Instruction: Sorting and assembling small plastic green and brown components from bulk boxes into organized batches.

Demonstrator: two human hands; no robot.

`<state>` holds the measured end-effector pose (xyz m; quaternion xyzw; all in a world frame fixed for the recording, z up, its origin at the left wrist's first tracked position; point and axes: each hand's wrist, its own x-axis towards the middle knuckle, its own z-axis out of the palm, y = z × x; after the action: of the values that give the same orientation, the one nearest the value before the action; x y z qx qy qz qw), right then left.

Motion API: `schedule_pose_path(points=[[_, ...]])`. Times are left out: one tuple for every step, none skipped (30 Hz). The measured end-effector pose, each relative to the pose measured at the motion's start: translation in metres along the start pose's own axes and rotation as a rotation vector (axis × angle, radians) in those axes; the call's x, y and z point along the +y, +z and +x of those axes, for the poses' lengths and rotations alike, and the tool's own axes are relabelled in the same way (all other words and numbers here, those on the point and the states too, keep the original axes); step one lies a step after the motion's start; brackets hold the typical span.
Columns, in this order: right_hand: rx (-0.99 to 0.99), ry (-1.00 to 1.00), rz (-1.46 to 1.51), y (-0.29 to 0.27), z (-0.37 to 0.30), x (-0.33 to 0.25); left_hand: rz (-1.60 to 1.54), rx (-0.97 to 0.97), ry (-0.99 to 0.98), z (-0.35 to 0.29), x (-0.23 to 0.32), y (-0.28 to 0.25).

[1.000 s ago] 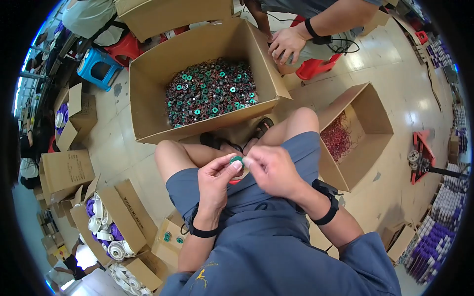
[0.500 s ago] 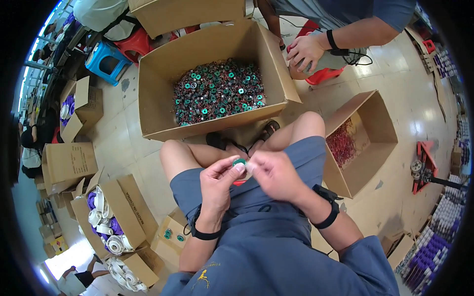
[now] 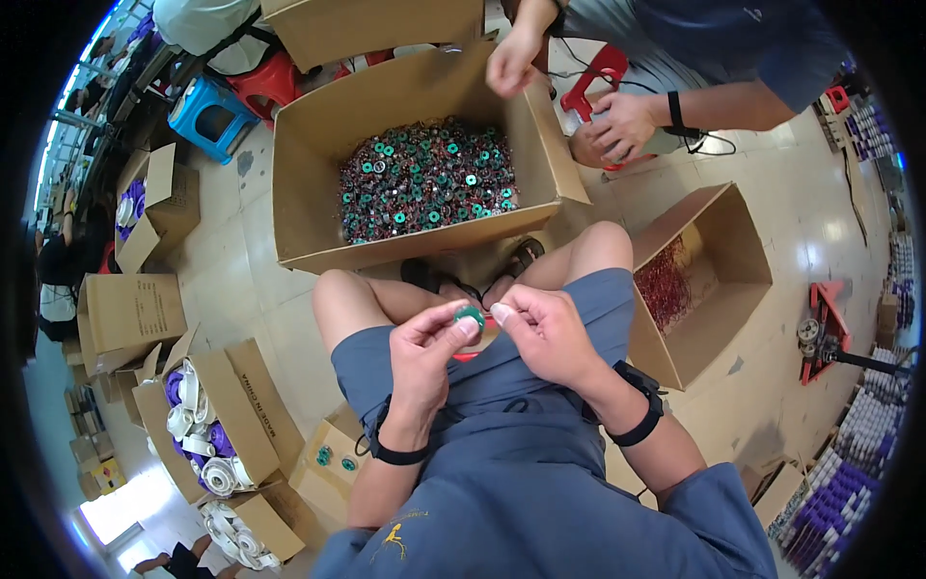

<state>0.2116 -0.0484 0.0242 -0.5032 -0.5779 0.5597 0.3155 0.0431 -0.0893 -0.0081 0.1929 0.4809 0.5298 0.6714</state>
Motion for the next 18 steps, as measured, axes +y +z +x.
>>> schedule_pose_path(points=[[0.04,-0.049,-0.067,0.003,-0.001,0.007,0.008,0.001,0.0,-0.003,-0.004,0.0],[0.08,-0.103,-0.135,0.007,0.0,0.008,0.016,0.0,0.004,-0.001,-0.006,-0.001],[0.032,-0.146,-0.154,0.009,-0.004,0.003,0.012,-0.005,0.002,0.005,-0.004,-0.004],[-0.018,-0.189,-0.173,0.011,-0.007,-0.004,0.01,-0.006,0.007,0.008,-0.003,-0.004],[-0.028,-0.178,-0.171,0.007,-0.007,-0.002,0.041,-0.002,0.028,0.005,0.0,-0.002],[-0.013,0.016,-0.042,0.003,-0.005,0.005,0.072,0.001,0.049,0.002,0.002,0.001],[0.008,0.033,-0.054,0.002,-0.007,0.008,0.063,-0.03,0.031,-0.001,0.004,0.001],[0.026,0.041,-0.066,0.002,-0.004,0.009,0.063,-0.029,0.036,0.001,0.003,-0.002],[0.025,0.037,-0.066,0.005,-0.004,0.006,0.052,-0.02,0.017,0.003,-0.001,-0.005],[-0.011,-0.061,-0.111,0.008,-0.007,0.0,0.04,-0.012,-0.002,0.004,-0.004,-0.007],[-0.043,-0.15,-0.157,0.01,-0.012,-0.004,0.072,-0.013,0.027,-0.002,-0.004,-0.004],[-0.041,-0.144,-0.158,0.008,-0.011,-0.001,0.071,-0.015,0.021,-0.002,-0.002,-0.003],[-0.011,-0.033,-0.072,0.004,-0.008,0.005,0.05,-0.036,0.037,-0.001,0.002,-0.001],[0.015,0.069,0.015,0.002,-0.003,0.006,0.029,-0.055,0.064,0.003,0.004,-0.001],[0.037,0.082,-0.024,0.004,-0.003,0.002,0.011,-0.04,0.032,0.001,-0.001,0.001],[0.036,0.079,-0.024,0.006,-0.004,-0.003,0.011,-0.04,0.035,0.003,-0.002,0.0],[0.006,-0.014,-0.07,0.009,-0.008,-0.006,0.029,-0.029,0.043,0.002,-0.003,0.0],[-0.023,-0.107,-0.116,0.011,-0.011,-0.007,0.048,-0.018,0.05,0.002,-0.003,0.0]])
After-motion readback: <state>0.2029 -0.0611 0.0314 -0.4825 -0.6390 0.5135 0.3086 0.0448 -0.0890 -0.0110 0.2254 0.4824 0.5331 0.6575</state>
